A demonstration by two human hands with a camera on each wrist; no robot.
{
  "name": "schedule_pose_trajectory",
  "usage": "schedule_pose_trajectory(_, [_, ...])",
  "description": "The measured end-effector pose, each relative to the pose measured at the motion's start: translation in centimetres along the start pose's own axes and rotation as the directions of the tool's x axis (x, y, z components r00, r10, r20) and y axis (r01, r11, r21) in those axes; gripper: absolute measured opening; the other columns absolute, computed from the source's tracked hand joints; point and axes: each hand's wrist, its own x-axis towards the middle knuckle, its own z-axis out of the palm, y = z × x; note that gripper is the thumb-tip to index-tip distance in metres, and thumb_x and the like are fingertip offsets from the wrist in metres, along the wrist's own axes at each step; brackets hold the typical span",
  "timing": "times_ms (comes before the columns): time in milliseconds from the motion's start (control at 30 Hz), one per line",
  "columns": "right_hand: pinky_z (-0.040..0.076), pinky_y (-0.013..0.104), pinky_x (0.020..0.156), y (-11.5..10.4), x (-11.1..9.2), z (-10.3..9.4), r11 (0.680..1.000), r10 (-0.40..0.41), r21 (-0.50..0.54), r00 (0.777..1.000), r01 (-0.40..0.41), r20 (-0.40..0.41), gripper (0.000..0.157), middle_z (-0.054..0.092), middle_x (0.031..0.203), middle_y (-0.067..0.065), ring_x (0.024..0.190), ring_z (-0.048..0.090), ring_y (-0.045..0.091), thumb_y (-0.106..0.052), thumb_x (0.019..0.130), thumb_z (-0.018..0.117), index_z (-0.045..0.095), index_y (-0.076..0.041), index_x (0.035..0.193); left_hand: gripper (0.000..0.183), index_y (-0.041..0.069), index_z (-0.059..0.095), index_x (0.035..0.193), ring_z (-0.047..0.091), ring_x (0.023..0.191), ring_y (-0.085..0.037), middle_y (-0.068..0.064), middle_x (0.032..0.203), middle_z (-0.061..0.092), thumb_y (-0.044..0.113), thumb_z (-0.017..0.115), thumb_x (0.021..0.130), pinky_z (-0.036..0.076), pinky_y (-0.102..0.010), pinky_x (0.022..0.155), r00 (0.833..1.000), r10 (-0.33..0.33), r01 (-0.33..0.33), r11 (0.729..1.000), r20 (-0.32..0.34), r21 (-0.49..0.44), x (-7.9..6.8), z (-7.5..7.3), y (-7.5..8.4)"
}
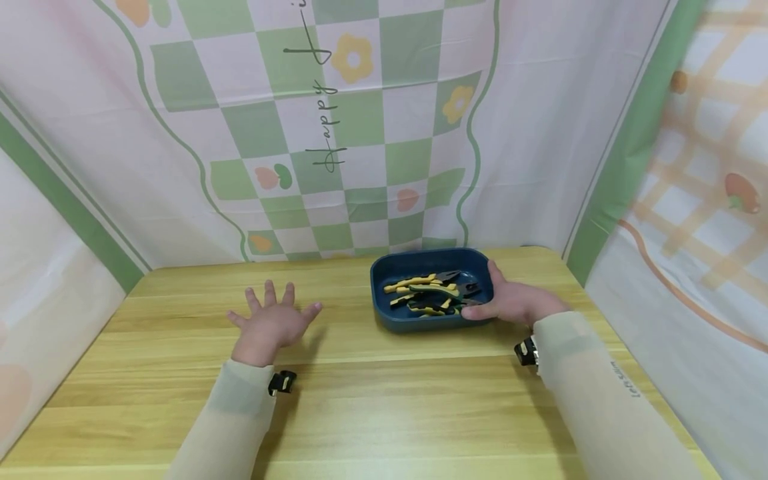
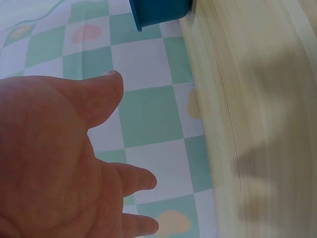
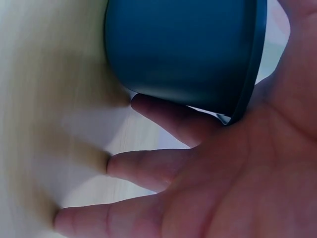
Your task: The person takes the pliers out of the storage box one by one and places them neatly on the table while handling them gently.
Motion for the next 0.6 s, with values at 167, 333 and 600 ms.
schedule_pose_trajectory(167, [0.026,0.074,0.099,-0.6,-0.2,1.0,0.996,-0.046,-0.072,0.999,0.045,-0.017,0.132,-0.023,0.152,0.036,0.135,0.007,0.063,-0.052,0.088,0.073,-0.038,-0.009,0.145,0.086,0.016,0.014,0.161,-0.022,0.139,-0.052,-0.022,0.162,-0.010,0.072,0.030,0.097,-0.015,-0.080,0.093,1.000,0.004,-0.004,1.000,0.002,-0.003,-0.2,-0.2,-0.3])
schedule_pose_trajectory(333, [0.013,0.068,0.108,-1.2,-0.4,2.0,0.994,-0.088,-0.069,0.996,0.086,-0.027,0.133,-0.023,0.152,0.037,0.136,0.006,0.062,-0.049,0.087,0.075,-0.036,-0.005,0.146,0.086,0.015,0.013,0.161,-0.021,0.139,-0.053,-0.023,0.161,-0.009,0.071,0.030,0.098,-0.015,-0.080,0.093,1.000,0.004,-0.004,1.000,-0.006,-0.008,-0.3,-0.5,-0.7])
schedule_pose_trajectory(600, [0.017,0.066,0.109,-2.2,-1.2,3.7,0.992,-0.084,-0.095,0.996,0.081,-0.031,0.134,-0.018,0.154,0.036,0.136,0.016,0.060,-0.055,0.085,0.074,-0.034,-0.006,0.147,0.085,0.015,0.013,0.161,-0.023,0.139,-0.052,-0.023,0.162,-0.011,0.070,0.031,0.098,-0.015,-0.080,0.093,1.000,-0.009,0.009,1.000,0.003,-0.017,-0.4,-0.8,-1.0])
